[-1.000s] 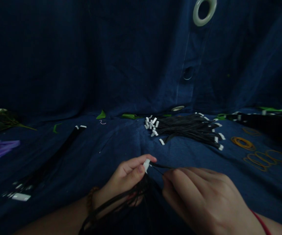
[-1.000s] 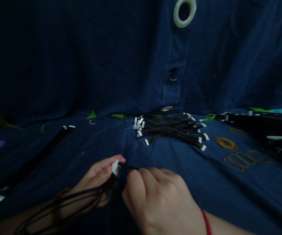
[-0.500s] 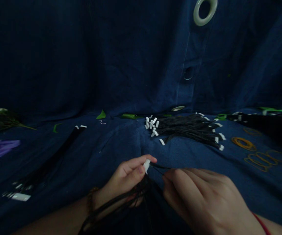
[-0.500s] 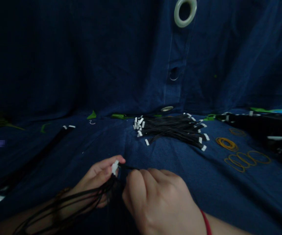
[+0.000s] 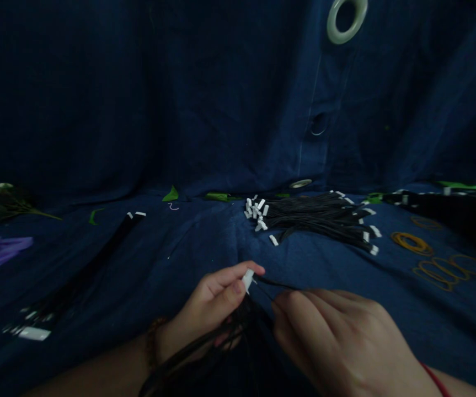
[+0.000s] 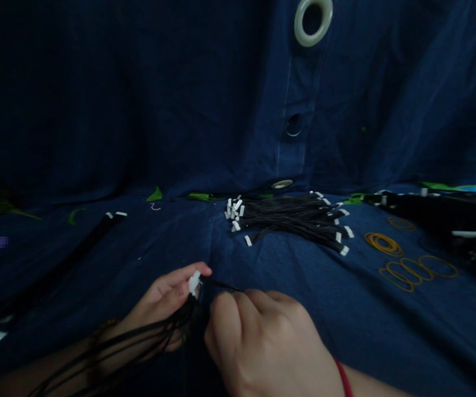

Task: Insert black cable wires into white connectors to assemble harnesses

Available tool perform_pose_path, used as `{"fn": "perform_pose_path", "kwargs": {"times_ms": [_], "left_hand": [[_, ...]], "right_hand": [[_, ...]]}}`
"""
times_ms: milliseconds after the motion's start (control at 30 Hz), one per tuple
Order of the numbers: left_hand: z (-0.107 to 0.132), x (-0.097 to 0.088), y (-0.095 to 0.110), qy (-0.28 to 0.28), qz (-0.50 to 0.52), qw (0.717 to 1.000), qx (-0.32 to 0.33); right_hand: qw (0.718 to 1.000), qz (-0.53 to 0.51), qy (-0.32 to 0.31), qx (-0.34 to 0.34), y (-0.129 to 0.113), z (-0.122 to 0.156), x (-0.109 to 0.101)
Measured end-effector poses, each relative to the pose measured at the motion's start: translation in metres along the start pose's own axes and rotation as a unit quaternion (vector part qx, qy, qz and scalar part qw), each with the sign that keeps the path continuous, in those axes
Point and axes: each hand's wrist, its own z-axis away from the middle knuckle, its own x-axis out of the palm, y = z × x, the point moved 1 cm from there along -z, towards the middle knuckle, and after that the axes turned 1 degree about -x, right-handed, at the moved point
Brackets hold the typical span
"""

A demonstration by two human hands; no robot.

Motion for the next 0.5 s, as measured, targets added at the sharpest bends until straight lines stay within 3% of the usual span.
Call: {"fn": "perform_pose_path", "kwargs": {"times_ms": [233, 333, 500], "left_hand": [[0.0007, -0.0051, 0.001, -0.007, -0.103, 0.995, -0.012], [0.0018, -0.0047, 0.0003, -0.002, -0.125, 0.992, -0.016], [0.0038, -0.0022, 0.0003, -0.004, -0.146, 0.989, -0.028]], "right_hand": [[1.0, 0.012, -0.007, 0.017, -0.0011, -0.0007, 0.0006], [1.0, 0.009, 0.008, 0.018, -0.0013, -0.0007, 0.0003], [1.0, 0.008, -0.018, 0.015, -0.0013, -0.0006, 0.0021]]}}
